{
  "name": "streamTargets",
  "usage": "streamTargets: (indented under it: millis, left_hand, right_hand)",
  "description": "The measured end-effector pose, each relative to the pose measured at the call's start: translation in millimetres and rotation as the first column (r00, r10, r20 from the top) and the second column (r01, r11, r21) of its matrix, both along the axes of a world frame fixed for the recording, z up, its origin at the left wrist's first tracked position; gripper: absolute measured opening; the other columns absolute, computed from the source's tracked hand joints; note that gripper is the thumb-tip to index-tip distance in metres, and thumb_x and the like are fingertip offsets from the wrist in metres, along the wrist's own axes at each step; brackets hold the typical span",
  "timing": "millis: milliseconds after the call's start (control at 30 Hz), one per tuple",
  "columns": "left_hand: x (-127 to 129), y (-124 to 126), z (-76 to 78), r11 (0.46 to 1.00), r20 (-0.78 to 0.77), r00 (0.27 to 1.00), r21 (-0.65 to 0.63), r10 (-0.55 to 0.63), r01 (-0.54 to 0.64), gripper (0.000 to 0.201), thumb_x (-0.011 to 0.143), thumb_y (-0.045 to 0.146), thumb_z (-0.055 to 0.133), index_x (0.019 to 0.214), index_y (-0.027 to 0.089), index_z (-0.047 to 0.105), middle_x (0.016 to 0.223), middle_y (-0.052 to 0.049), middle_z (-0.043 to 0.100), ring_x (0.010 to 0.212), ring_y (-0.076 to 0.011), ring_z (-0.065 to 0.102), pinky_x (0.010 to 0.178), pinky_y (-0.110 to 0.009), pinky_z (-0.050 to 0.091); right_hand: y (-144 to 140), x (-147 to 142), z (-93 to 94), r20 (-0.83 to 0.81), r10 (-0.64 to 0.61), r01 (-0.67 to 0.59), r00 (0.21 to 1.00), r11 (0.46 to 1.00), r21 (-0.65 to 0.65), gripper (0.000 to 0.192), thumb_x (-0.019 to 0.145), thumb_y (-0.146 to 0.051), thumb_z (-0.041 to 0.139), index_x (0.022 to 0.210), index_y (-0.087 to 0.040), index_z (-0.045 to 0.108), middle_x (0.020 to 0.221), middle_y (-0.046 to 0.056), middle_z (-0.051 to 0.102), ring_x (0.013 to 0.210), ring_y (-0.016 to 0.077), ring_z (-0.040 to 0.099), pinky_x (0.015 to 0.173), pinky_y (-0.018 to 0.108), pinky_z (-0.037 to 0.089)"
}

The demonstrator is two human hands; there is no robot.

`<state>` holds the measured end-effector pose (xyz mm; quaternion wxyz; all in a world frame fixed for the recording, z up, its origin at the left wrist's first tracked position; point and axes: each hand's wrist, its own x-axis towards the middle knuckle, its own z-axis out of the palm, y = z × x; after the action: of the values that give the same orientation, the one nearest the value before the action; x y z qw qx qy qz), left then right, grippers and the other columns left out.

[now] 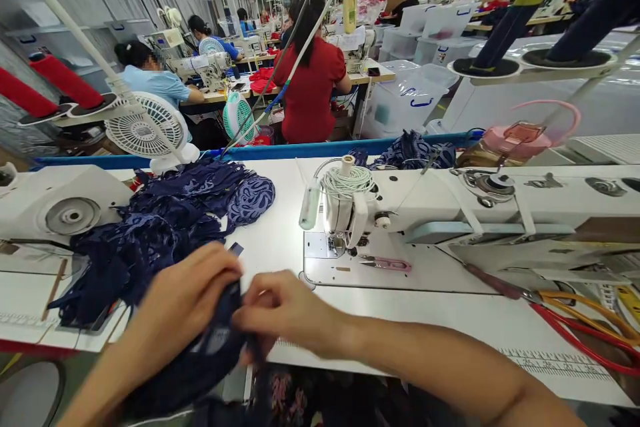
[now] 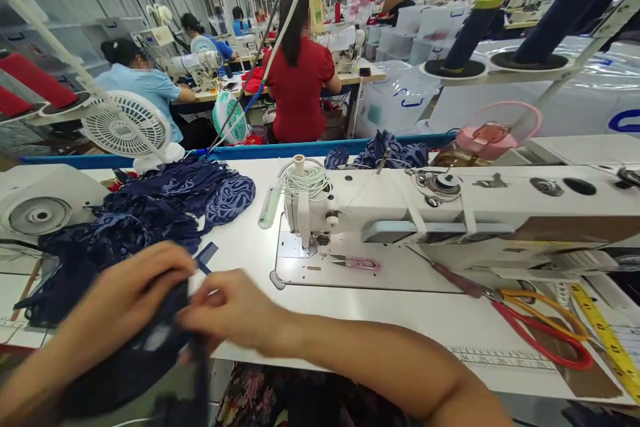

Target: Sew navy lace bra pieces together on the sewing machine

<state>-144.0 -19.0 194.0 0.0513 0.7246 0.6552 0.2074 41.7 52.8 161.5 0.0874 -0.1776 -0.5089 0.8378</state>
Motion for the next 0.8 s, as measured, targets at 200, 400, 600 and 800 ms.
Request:
streamTargets:
  millis: [200,400,600,800]
  left_hand:
    - [75.9,113.2,-99.9,0.980,0.106,0.987,-0.150,-0.118,0.134,0.015,0.090,0.019,0.051,0.086,0.023,0.066,0.089,0.000,0.065,0.083,-0.0163,0.063,0.073,-0.026,0.047]
    - [92.3,123.3,-108.4,0.991,0.055,0.997,-0.114,-0.063,0.069,0.004,0.087,0.023,0.060,0.091,0.023,0.062,0.091,-0.001,0.066,0.086,-0.0206,0.061,0.070,-0.029,0.045]
    - [104.7,93.8,-116.8,0.987,-0.101,0.982,-0.004,-0.158,0.158,0.014,0.093,0.016,0.050,0.096,0.020,0.063,0.097,-0.005,0.067,0.096,-0.0242,0.058,0.087,-0.040,0.044]
    - [95.3,63.1,-137.2,0.947,-0.230,0.944,0.163,-0.237,0.277,0.037,0.096,0.024,0.048,0.133,0.020,0.052,0.131,-0.007,0.060,0.130,-0.0257,0.044,0.118,-0.060,0.008]
  right_hand:
    - [58.3,66.5,-63.2,0.519,-0.373,0.011,0.769,0.820,0.572,0.021,0.086,-0.027,0.056,0.069,-0.019,0.048,0.046,-0.004,0.055,0.042,0.0118,0.053,0.049,0.023,0.039]
    - [57.0,100.3,-90.8,0.224,-0.558,-0.253,0.799,0.026,0.967,0.013,0.092,-0.029,0.060,0.103,-0.022,0.062,0.076,0.002,0.067,0.070,0.0171,0.063,0.062,0.026,0.034]
    - [51.3,102.3,-100.3,0.141,-0.541,-0.260,0.829,-0.149,0.954,0.016,0.097,-0.025,0.048,0.090,-0.020,0.061,0.065,-0.001,0.062,0.063,0.0151,0.060,0.061,0.028,0.032]
    - [68.3,102.8,-84.9,0.225,-0.499,-0.345,0.837,-0.161,0.925,0.021,0.095,-0.015,0.040,0.100,-0.020,0.059,0.069,0.000,0.062,0.057,0.0133,0.054,0.053,0.025,0.030]
